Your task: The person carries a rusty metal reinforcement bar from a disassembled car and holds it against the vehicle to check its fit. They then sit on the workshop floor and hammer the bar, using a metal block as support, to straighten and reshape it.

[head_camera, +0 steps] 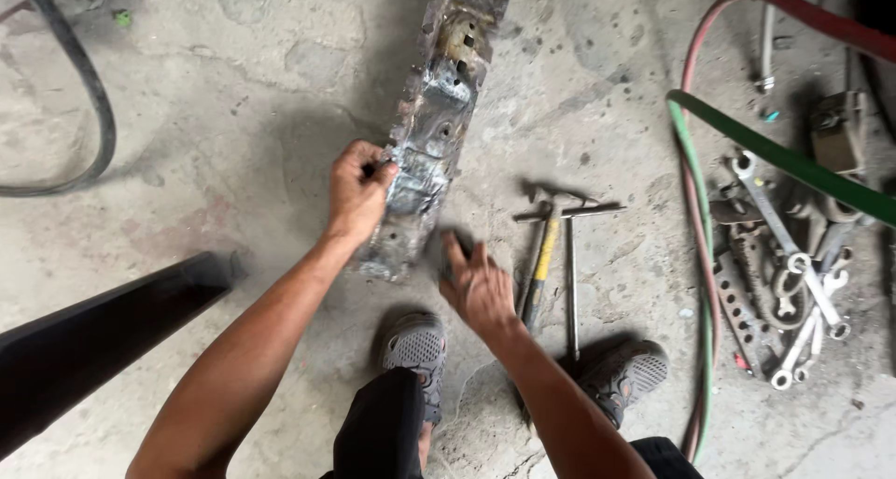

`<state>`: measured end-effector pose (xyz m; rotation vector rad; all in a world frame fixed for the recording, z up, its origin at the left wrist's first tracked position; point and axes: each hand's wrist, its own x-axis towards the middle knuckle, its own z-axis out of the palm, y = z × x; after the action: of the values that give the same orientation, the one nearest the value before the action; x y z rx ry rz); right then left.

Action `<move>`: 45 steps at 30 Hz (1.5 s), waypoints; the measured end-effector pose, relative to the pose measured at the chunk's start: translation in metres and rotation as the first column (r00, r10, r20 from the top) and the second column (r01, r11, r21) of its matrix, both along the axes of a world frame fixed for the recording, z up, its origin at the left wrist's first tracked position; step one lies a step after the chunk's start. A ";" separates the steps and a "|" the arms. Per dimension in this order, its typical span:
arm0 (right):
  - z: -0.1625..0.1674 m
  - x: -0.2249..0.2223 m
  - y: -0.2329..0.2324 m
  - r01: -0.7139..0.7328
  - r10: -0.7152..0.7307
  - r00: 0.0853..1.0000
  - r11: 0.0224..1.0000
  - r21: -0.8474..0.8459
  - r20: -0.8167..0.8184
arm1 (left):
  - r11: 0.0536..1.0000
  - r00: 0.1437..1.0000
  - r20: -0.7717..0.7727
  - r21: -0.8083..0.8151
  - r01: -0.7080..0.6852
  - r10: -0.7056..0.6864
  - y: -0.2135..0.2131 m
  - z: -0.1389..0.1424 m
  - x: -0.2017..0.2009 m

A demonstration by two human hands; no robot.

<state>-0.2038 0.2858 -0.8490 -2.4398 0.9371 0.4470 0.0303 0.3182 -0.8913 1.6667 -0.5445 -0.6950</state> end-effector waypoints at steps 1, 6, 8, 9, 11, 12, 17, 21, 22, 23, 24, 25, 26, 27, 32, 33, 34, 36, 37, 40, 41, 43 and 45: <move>0.005 -0.021 0.008 -0.040 0.045 0.994 0.998 -0.056 0.097 | 0.999 0.999 -0.037 -0.028 -0.033 0.032 -0.011 -0.004 -0.010; 0.005 -0.127 0.015 0.529 -0.446 0.800 0.840 -0.120 0.401 | 0.997 0.998 0.015 -0.041 -0.067 0.068 -0.050 -0.008 -0.038; -0.015 -0.142 0.012 0.543 -0.504 0.716 0.837 0.068 0.482 | 0.992 0.996 0.017 0.089 0.086 -0.088 -0.048 -0.002 -0.037; -0.023 -0.145 0.011 0.558 -0.556 0.752 0.823 0.106 0.354 | 0.970 0.982 0.040 0.171 0.173 -0.182 -0.043 0.003 -0.036; -0.030 -0.140 0.010 0.600 -0.616 0.786 0.778 0.187 0.043 | 0.898 0.951 0.021 0.338 0.283 -0.308 -0.032 0.011 -0.035; -0.027 -0.136 0.010 0.630 -0.700 0.707 0.687 0.362 0.101 | 0.853 0.940 -0.022 0.413 0.318 -0.340 -0.027 0.014 -0.038; 0.039 -0.116 0.002 0.460 -0.981 0.193 0.086 0.884 -0.005 | 0.860 0.927 0.114 0.427 0.278 -0.357 -0.028 0.011 -0.060; 0.066 -0.099 -0.014 0.614 -0.842 0.476 0.524 0.590 0.252 | 0.913 0.954 0.227 0.397 0.091 -0.194 -0.036 0.002 -0.058; 0.067 -0.093 -0.019 0.593 -0.756 0.549 0.653 0.471 0.355 | 0.905 0.958 0.223 0.418 0.074 -0.182 -0.035 0.001 -0.057; 0.064 -0.084 -0.026 0.549 -0.642 0.619 0.766 0.336 0.453 | 0.898 0.948 0.249 0.434 0.074 -0.199 -0.035 0.001 -0.054; 0.061 -0.074 -0.036 0.505 -0.548 0.636 0.828 0.244 0.544 | 0.893 0.936 0.279 0.444 0.071 -0.213 -0.034 0.002 -0.053; 0.059 -0.063 -0.047 0.461 -0.447 0.651 0.875 0.148 0.614 | 0.884 0.927 0.298 0.462 0.071 -0.230 -0.033 0.002 -0.052; 0.059 -0.052 -0.056 0.414 -0.338 0.662 0.909 0.049 0.669 | 0.866 0.937 0.263 0.495 0.072 -0.228 -0.032 0.003 -0.053; 0.056 -0.037 -0.067 0.402 -0.341 0.682 0.914 0.057 0.647 | 0.851 0.944 0.240 0.520 0.071 -0.226 -0.032 0.004 -0.053; 0.038 0.006 -0.121 0.286 -0.292 0.889 0.956 0.069 0.352 | 0.848 0.930 0.277 0.526 0.063 -0.241 -0.033 0.005 -0.056; 0.036 0.006 -0.125 0.284 -0.274 0.855 0.958 0.045 0.440 | 0.847 0.930 0.260 0.524 0.089 -0.258 -0.033 0.004 -0.056; 0.036 0.002 -0.126 0.274 -0.243 0.816 0.961 0.019 0.524 | 0.848 0.933 0.244 0.520 0.105 -0.266 -0.033 0.004 -0.055; 0.034 -0.003 -0.126 0.292 -0.218 0.749 0.956 -0.015 0.626 | 0.830 0.933 0.241 0.549 0.097 -0.268 -0.032 0.005 -0.053; 0.034 -0.004 -0.125 0.326 -0.210 0.703 0.944 -0.046 0.680 | 0.827 0.924 0.248 0.550 0.112 -0.290 -0.031 0.002 -0.052; 0.033 0.003 -0.128 0.350 -0.223 0.727 0.934 -0.071 0.650 | 0.853 0.917 0.244 0.496 0.162 -0.316 -0.031 0.001 -0.051; 0.033 0.007 -0.131 0.300 -0.221 0.865 0.948 -0.110 0.450 | 0.839 0.913 0.231 0.514 0.178 -0.336 -0.031 0.002 -0.052; 0.030 0.015 -0.139 0.157 -0.153 0.988 0.973 -0.168 0.035 | 0.835 0.905 0.258 0.525 0.164 -0.339 -0.032 0.003 -0.053; 0.028 0.014 -0.140 0.282 -0.248 0.930 0.955 -0.092 0.271 | 0.836 0.910 0.242 0.521 0.172 -0.338 -0.031 0.004 -0.054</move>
<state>-0.1900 0.1453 -0.8209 -2.3605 1.1893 -0.0274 -0.0235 0.2872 -0.8868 2.2375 -0.8999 -0.8043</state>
